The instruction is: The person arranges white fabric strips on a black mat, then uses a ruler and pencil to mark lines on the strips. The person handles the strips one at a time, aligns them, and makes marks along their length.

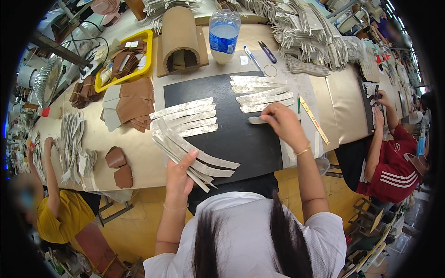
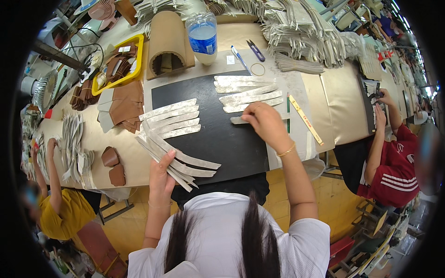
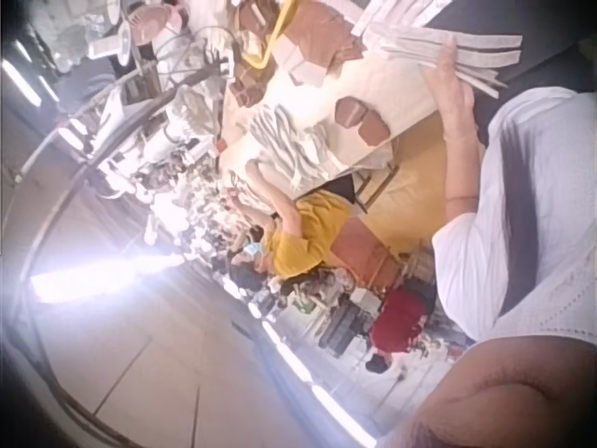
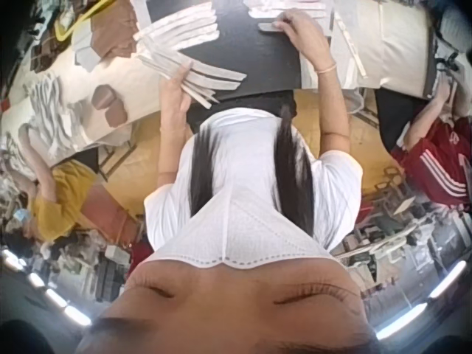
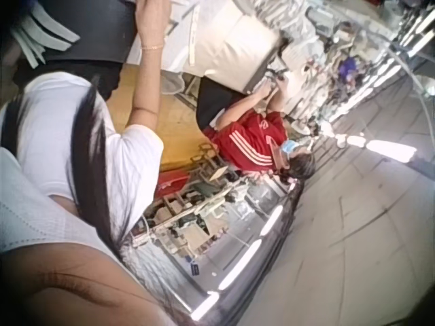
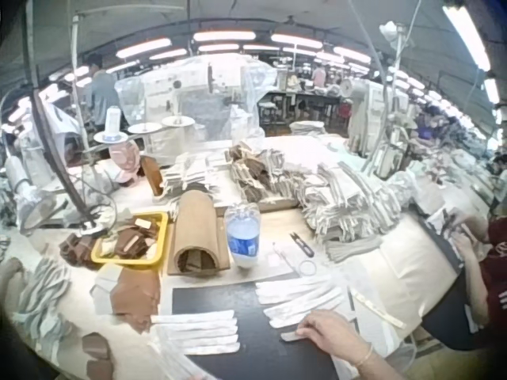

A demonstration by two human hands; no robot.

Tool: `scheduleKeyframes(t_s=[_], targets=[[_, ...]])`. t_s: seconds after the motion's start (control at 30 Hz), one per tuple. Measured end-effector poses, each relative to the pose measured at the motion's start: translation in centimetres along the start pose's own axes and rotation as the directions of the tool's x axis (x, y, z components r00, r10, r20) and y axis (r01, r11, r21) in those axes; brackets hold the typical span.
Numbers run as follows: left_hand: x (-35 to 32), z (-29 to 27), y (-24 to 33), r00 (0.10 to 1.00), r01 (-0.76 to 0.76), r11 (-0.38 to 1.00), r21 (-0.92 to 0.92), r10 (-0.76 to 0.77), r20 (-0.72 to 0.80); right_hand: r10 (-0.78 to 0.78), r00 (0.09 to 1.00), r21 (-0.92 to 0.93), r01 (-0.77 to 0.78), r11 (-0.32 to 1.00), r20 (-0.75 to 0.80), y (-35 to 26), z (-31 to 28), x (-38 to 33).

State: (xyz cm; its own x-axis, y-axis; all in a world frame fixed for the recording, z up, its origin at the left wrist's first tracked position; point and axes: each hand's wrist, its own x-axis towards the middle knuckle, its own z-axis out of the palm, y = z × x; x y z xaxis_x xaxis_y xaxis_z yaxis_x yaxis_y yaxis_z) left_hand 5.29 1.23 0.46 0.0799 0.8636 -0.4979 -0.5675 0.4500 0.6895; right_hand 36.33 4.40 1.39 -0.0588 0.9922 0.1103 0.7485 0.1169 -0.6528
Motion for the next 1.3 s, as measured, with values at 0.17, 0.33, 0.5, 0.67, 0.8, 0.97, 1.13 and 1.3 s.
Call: scheduleKeyframes(t_s=[0.17,0.33,0.5,0.67,0.8,0.97,1.13,1.3], targets=[[-0.1,-0.5,-0.8,0.994,0.088,0.996,0.005,-0.088,0.063,-0.119,0.986,-0.198,0.095,0.976,-0.113,1.2,3.1,-0.2],[-0.7,1.4,-0.6,0.987,0.155,0.988,-0.002,-0.155,0.049,-0.162,0.979,-0.332,0.113,0.936,-0.123,1.5,4.2,0.2],[-0.6,2.3,-1.3,0.973,0.202,0.978,0.040,-0.206,0.103,-0.220,0.955,-0.360,0.137,0.923,-0.201,0.6,4.2,0.6],[-0.6,3.1,-1.9,0.962,0.208,0.972,0.105,-0.223,0.158,-0.065,0.997,0.397,0.040,0.917,0.049,-5.8,4.4,-0.6],[-0.7,2.9,-2.5,0.951,0.207,0.964,0.168,-0.238,0.198,0.063,0.965,0.601,-0.209,0.771,0.255,-8.2,5.2,-1.9],[-0.2,0.9,-2.0,0.945,0.227,0.966,0.123,-0.249,0.214,0.247,0.944,0.529,-0.326,0.783,0.218,-5.5,-0.9,-1.2],[-0.3,0.6,-1.4,0.950,0.153,0.966,0.208,-0.202,0.239,0.164,0.975,0.115,-0.182,0.976,0.150,-1.3,-1.6,-0.9],[-0.5,1.5,-1.2,0.979,0.112,0.963,0.247,-0.150,0.139,0.199,0.977,0.038,-0.202,0.979,0.076,0.9,1.0,-1.1]])
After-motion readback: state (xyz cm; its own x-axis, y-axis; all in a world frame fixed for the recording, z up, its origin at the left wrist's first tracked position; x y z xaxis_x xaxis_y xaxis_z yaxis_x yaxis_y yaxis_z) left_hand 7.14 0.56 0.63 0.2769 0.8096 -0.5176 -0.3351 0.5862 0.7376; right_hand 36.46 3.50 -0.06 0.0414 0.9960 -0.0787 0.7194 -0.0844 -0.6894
